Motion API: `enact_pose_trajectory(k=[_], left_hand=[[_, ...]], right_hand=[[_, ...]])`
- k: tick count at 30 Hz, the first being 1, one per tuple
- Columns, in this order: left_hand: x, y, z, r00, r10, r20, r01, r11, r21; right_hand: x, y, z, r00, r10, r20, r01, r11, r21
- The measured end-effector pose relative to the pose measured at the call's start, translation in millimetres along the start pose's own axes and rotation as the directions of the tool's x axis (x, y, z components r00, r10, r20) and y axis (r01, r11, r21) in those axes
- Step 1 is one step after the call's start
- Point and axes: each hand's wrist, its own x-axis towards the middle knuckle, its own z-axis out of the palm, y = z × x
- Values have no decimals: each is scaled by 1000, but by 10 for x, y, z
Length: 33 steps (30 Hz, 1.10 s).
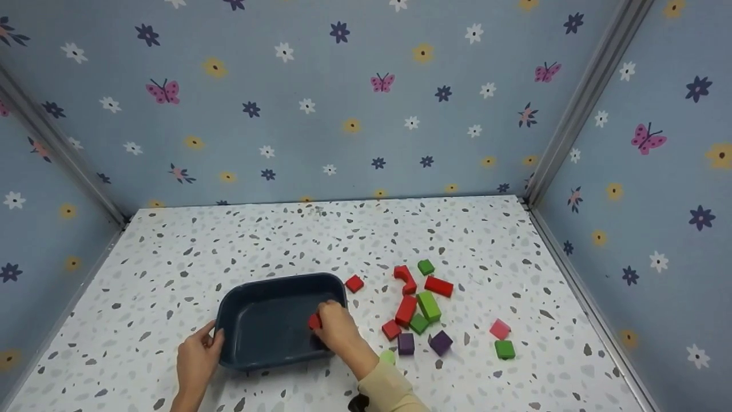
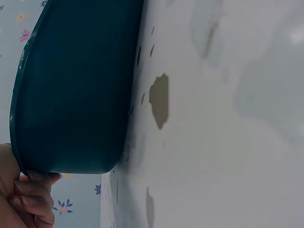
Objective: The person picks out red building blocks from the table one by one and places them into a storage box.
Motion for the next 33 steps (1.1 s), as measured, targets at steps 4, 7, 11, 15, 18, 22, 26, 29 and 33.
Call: enact_pose_trajectory(k=[4, 7, 11, 15, 18, 22, 26, 29, 33], left_hand=[[-7, 5, 1, 1000, -14, 14, 14, 1000, 4], [-6, 12, -6, 1000, -16, 13, 16, 1000, 2], [2, 13, -15, 1000, -9, 13, 9, 1000, -1], [-3, 8, -4, 1000, -13, 17, 12, 1000, 9], [-7, 4, 3, 1000, -11, 13, 11, 1000, 17], [-3, 7, 1, 1000, -8, 9, 8, 1000, 16], [-8, 12, -1, 1000, -3, 1, 3, 1000, 10], [-16, 15, -2, 1000, 9, -8, -9, 1000, 0], [-23, 9, -1, 1000, 16, -15, -16, 1000, -9]], right_hand=[[26, -3, 47, 999, 22, 40, -22, 1000, -16], [49, -14, 74, 996, 49, 70, -46, 998, -41], [85, -37, 92, 994, 71, 87, -65, 995, -76], [107, -54, 99, 991, 84, 103, -74, 992, -100], [112, -63, 100, 988, 105, 116, -93, 990, -109], [112, -65, 117, 984, 126, 130, -108, 984, -140], [112, -66, 141, 982, 126, 139, -99, 977, -187], [124, -72, 150, 983, 126, 136, -98, 976, -197], [140, -80, 150, 977, 149, 154, -122, 977, -174]])
